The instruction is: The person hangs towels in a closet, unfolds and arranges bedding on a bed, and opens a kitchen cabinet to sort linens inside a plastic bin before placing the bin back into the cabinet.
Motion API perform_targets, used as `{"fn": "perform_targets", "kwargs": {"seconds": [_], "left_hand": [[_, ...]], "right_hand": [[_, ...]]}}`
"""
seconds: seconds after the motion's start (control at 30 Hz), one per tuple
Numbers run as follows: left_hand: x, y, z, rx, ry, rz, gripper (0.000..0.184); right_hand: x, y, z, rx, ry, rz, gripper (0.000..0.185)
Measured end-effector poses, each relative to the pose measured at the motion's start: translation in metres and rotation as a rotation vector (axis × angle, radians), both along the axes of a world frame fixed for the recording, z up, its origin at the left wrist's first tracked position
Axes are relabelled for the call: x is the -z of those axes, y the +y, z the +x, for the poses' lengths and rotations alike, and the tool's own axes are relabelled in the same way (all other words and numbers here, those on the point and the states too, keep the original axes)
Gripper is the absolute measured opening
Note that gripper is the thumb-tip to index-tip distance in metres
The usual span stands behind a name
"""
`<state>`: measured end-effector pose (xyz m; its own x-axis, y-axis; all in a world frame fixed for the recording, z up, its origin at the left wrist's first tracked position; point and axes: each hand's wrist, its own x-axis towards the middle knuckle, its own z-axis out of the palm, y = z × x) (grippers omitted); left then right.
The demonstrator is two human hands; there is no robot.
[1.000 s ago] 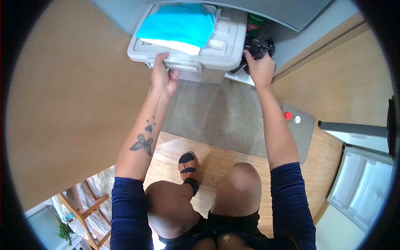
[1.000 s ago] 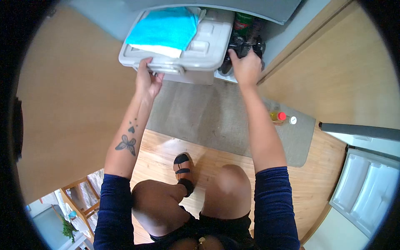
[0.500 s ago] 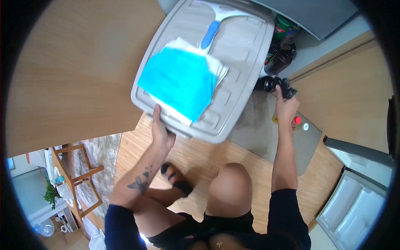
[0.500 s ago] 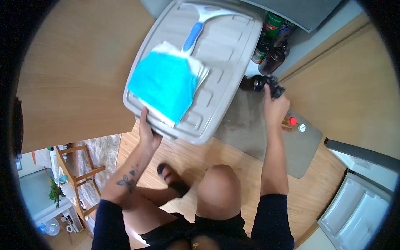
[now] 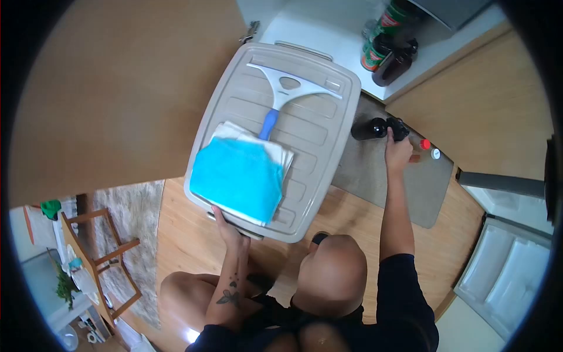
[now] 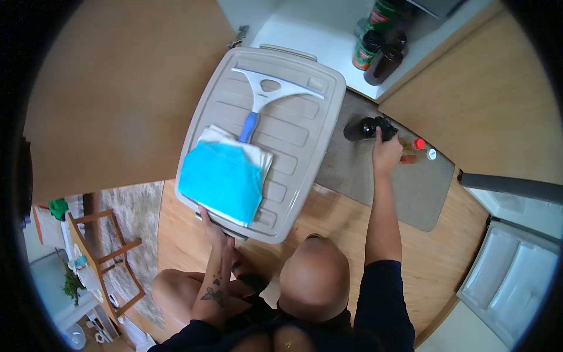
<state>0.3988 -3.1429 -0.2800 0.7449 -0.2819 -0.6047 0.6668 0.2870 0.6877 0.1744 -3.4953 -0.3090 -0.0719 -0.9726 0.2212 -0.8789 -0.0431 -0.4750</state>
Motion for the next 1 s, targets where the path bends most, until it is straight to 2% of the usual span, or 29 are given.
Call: {"fn": "perform_targets", "kwargs": {"seconds": [0.07,0.13,0.17,0.2,0.23,0.3,0.37,0.4,0.43,0.5,0.57,0.63,0.7,0.77,0.83,0.87,1.0], "left_hand": [[-0.016,-0.004,0.000,-0.032,0.021,0.023,0.060],[-0.006,0.010,0.001,-0.009,-0.001,0.015,0.059],[0.001,0.016,0.002,0.034,-0.026,-0.006,0.058],[0.007,0.024,0.002,0.071,-0.052,0.002,0.057],[0.005,0.028,-0.002,0.066,-0.032,0.123,0.056],[0.036,0.056,-0.006,0.055,0.070,0.078,0.053],[0.078,0.073,-0.011,-0.005,0.054,-0.208,0.040],[0.081,0.064,-0.010,-0.045,0.047,-0.081,0.042],[0.099,0.060,-0.006,-0.049,-0.187,0.009,0.047],[0.093,0.049,0.024,-0.205,-0.122,0.329,0.051],[0.061,0.035,0.061,-0.270,-0.649,0.411,0.049],[0.044,0.035,0.098,0.043,-0.578,0.330,0.047],[0.011,0.020,0.105,0.044,-0.510,0.373,0.047],[0.003,0.014,0.105,0.045,-0.442,0.411,0.047],[0.006,0.018,0.102,0.043,-0.506,0.513,0.040],[0.006,0.017,0.103,0.005,-0.521,0.509,0.035],[-0.031,0.014,0.107,-0.054,-0.662,0.458,0.031]], "right_hand": [[-0.010,0.004,0.004,-0.022,-0.026,-0.080,0.043],[-0.027,0.022,0.013,-0.067,-0.067,-0.232,0.055],[-0.036,0.030,0.021,-0.098,-0.070,-0.235,0.055],[-0.042,0.041,0.028,-0.203,-0.222,-0.302,0.052],[-0.043,0.053,0.031,-0.307,-0.376,-0.356,0.050],[-0.035,0.068,0.043,-0.384,-0.384,-0.245,0.046],[-0.035,0.089,0.066,-0.226,-0.721,0.366,0.043],[-0.038,0.095,0.076,-0.260,-0.789,0.488,0.040],[-0.039,0.104,0.084,-0.272,-0.789,0.504,0.040],[-0.039,0.111,0.099,-0.334,-0.588,0.364,0.037],[-0.034,0.110,0.096,-0.358,-0.592,0.296,0.040],[-0.035,0.106,0.090,-0.247,-0.319,0.431,0.044],[-0.024,0.103,0.088,-0.239,-0.340,0.389,0.044],[-0.026,0.101,0.085,-0.233,-0.361,0.340,0.044],[-0.038,0.109,0.090,-0.213,-0.455,0.329,0.043],[-0.047,0.111,0.091,-0.182,-0.437,0.443,0.039],[-0.044,0.110,0.093,-0.201,-0.472,0.412,0.037]]}}
